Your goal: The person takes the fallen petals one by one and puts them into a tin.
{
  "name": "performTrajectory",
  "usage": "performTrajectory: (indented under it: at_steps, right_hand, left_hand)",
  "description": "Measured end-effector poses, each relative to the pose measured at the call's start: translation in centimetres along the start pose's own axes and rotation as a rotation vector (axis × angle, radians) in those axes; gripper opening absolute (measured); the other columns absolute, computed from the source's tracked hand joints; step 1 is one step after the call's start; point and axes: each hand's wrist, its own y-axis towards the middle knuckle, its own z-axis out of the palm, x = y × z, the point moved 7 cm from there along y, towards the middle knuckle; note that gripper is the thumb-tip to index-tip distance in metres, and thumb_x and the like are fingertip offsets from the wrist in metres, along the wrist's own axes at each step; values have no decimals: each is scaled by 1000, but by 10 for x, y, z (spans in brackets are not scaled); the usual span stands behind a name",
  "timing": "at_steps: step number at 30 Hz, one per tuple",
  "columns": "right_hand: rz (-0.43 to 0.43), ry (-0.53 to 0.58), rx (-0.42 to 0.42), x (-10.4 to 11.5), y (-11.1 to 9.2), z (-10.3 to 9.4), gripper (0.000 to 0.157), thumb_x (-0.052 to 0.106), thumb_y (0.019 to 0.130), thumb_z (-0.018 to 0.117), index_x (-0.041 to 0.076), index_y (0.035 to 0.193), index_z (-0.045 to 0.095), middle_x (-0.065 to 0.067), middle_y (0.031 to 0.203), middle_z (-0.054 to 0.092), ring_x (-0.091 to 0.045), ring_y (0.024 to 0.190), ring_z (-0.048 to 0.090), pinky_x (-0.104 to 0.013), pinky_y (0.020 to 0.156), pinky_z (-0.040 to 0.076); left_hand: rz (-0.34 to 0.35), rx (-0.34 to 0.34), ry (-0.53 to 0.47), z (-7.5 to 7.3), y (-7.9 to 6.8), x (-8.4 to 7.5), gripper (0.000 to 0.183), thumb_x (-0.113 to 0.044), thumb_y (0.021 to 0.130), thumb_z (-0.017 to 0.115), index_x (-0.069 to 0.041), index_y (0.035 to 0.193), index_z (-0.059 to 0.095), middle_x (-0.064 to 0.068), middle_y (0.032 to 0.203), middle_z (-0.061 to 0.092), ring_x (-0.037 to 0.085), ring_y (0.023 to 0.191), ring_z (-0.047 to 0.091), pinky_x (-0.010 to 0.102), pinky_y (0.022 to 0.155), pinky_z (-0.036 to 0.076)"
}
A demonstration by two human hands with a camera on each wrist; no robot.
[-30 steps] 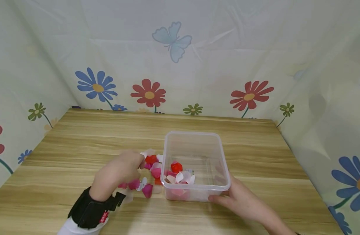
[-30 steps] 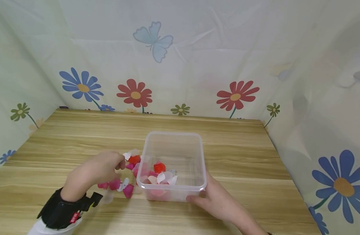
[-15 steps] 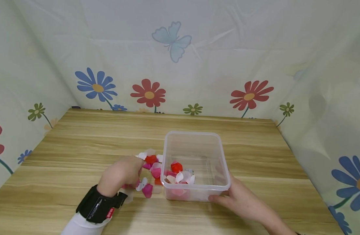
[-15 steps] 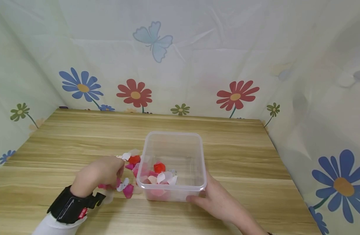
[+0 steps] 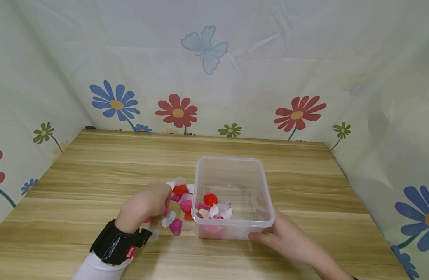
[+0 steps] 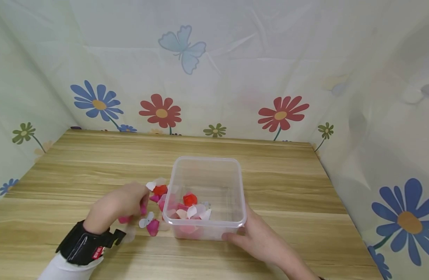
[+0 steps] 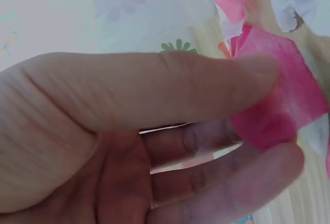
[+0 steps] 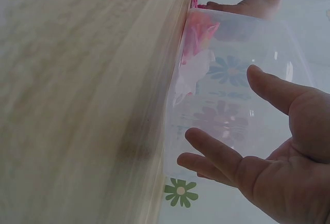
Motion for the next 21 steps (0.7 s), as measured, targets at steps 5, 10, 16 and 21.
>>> performTrajectory:
  at_steps: [5, 10, 16, 21]
  right_hand:
    - [-2, 0, -1, 0, 0, 0, 75, 10, 85, 78, 12, 144, 33, -12, 125, 56, -21, 109, 61, -28, 86, 49]
    - [2, 8, 4, 0, 0, 0, 75, 11, 85, 78, 13, 144, 32, -12, 125, 56, -22, 109, 61, -28, 87, 49]
    - [4, 6, 3, 0, 0, 0, 73, 11, 85, 78, 13, 143, 33, -11, 124, 56, -21, 108, 61, -28, 86, 49]
    - [6, 2, 3, -1, 0, 0, 73, 11, 85, 78, 13, 143, 34, -11, 123, 57, -21, 108, 62, -28, 86, 50]
  left_hand:
    - [3, -24, -65, -4, 0, 1, 18, 5, 86, 69, -6, 78, 59, 5, 70, 52, 19, 59, 52, 25, 52, 40]
    - [59, -81, -47, -12, 1, -3, 17, 6, 85, 71, -8, 81, 61, 4, 72, 51, 19, 67, 50, 25, 56, 40]
    - [157, -163, -37, -24, 0, -11, 13, 6, 85, 70, -6, 83, 65, 0, 73, 52, 18, 69, 51, 24, 60, 43]
    - [215, -253, -90, -32, 0, -16, 15, 5, 86, 70, -9, 81, 66, -1, 73, 54, 16, 68, 51, 22, 61, 44]
